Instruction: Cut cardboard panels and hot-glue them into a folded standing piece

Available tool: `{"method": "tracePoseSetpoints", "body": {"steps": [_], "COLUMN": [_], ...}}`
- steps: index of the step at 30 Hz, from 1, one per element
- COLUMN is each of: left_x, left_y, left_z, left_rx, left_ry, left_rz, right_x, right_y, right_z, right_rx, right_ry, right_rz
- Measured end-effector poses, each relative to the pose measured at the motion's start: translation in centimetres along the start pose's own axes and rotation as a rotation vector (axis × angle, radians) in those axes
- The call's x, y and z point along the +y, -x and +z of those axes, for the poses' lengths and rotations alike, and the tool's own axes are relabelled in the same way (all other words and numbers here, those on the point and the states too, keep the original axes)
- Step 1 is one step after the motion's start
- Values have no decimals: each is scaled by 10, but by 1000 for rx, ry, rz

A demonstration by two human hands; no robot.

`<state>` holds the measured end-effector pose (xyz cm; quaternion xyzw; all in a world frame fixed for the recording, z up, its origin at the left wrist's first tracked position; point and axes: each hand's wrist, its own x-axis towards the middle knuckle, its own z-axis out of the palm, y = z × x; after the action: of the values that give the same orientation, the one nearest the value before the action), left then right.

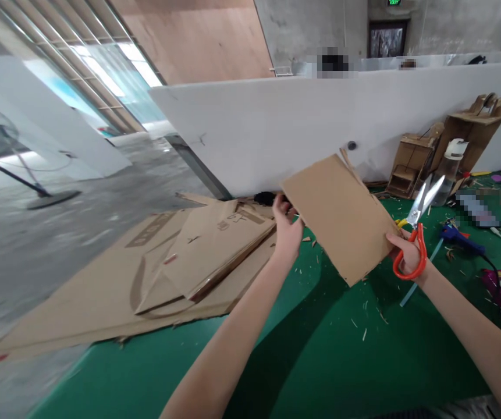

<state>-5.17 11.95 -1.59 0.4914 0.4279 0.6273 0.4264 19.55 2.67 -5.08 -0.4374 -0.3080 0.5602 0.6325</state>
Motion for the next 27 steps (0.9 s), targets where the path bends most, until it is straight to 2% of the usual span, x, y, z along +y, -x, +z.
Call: {"method": "tracePoseSetpoints", "body": {"steps": [2, 3, 4, 5, 6, 7, 9, 11, 16, 18, 21, 23, 27], "left_x": [0, 0, 0, 0, 0, -1, -2, -3, -1, 2, 5, 7, 9], "left_y": [4, 9, 16, 24, 32, 40, 51, 52, 24, 13, 6, 7, 9], "left_z": [6, 10, 15, 20, 25, 30, 38, 40, 26, 19, 14, 14, 16], "left_rx": [-205, -320, -441, -529, -585, -590, -499, -394, -307, -280, -175, -133, -119], "left_ry": [224, 303, 344, 357, 342, 323, 329, 382, 443, 420, 365, 336, 358], "left_rz": [-350, -470, -543, -560, -549, -527, -489, -432, -157, -47, 106, 148, 148], "right_x": [0, 0, 0, 0, 1, 2, 3, 4, 5, 6, 7, 5, -6], "right_y": [-2, -4, -6, -8, -10, -12, -13, -14, -17, -20, -21, -18, -9], "right_z": [-2, -4, -7, -10, -13, -16, -20, -22, -30, -34, -37, -35, -25], "right_rx": [48, 73, 97, 118, 131, 130, 95, 30, -28, -40, -71, -91, -159], "right_ry": [-26, -26, -15, 9, 46, 92, 203, 334, 742, 838, 942, 992, 1104], "right_rz": [-58, -84, -109, -131, -148, -164, -191, -210, -284, -299, -310, -292, -222]}}
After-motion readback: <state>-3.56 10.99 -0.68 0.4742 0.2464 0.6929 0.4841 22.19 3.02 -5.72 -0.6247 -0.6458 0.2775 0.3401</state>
